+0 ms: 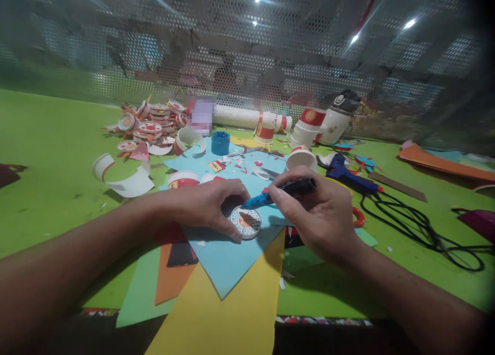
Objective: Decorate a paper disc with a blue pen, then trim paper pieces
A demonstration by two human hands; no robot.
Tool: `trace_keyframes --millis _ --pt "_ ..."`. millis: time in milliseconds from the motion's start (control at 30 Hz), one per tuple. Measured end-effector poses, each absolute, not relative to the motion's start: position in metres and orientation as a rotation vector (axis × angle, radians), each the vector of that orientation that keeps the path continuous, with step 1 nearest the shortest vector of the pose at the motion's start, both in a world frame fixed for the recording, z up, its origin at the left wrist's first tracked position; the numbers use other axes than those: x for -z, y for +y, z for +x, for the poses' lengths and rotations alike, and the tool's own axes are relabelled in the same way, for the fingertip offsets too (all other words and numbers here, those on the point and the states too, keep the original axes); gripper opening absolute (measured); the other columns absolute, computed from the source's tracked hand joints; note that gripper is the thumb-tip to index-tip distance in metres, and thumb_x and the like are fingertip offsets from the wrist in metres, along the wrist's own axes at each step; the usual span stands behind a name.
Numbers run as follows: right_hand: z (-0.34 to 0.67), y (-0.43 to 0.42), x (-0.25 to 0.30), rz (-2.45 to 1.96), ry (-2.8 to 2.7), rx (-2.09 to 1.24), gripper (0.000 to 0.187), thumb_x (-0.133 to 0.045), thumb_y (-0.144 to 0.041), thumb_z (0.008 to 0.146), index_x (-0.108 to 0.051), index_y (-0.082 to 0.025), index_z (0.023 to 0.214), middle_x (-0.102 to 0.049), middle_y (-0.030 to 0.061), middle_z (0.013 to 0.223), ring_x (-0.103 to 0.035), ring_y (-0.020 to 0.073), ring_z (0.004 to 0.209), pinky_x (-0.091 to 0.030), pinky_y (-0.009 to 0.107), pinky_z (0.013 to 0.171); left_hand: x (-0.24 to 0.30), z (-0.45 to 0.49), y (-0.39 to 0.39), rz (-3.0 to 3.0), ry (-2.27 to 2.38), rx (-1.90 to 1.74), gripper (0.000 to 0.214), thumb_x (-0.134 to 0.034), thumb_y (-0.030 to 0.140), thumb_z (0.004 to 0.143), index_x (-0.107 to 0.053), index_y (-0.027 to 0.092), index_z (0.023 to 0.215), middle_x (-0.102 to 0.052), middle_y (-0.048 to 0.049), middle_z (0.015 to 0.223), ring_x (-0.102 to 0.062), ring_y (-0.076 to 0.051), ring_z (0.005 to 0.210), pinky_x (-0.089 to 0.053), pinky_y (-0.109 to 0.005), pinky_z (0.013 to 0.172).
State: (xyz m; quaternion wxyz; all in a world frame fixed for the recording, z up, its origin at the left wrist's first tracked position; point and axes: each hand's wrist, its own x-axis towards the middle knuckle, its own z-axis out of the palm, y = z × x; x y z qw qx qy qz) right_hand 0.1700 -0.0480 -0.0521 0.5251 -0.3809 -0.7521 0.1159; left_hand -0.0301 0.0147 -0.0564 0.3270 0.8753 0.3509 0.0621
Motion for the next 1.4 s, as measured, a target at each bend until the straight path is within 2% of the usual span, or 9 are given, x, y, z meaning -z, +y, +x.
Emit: trace_keyframes --millis 500,867,1400 --pt "0.1718 -0.0456 0.0579 -0.891 -1.857 -0.28 0.005 -0.064 -0.014 0.082 -0.061 -0.015 0.078 -0.057 -0.005 0.061 -0.051 0.0049 0.052 -0.043 0.015 0.05 0.0568 -0.0302 0.015 2.29 0.91 -0.16 0.06 -0.082 0.043 0.064 -0.056 0.019 0.114 -0.058 -0.0024 0.104 -0.054 -0.021 0.095 -0.042 -0.029 0.078" --pt "0.1706 -0.0446 0.0595 -0.9 -1.859 -0.282 0.006 -0.064 -0.016 0.082 -0.061 -0.015 0.078 -0.057 -0.0048 0.06 -0.05 0.0056 0.051 -0.043 0.016 0.05 0.0589 -0.0308 0.0165 2.3 0.883 -0.175 0.06 -0.081 0.044 0.064 -0.056 0.02 0.113 -0.06 -0.0042 0.108 -0.054 -0.022 0.097 -0.042 -0.03 0.08" --pt "0.1681 -0.0506 0.0522 -0.955 -2.015 -0.21 0.007 -0.057 -0.011 0.078 -0.059 -0.018 0.074 -0.06 -0.0031 0.062 -0.052 0.0085 0.053 -0.043 0.019 0.05 0.0585 -0.0308 0.0162 2.258 0.856 -0.187 0.051 -0.08 0.043 0.065 -0.058 0.02 0.105 -0.058 0.0 0.097 -0.054 -0.019 0.089 -0.04 -0.027 0.072"
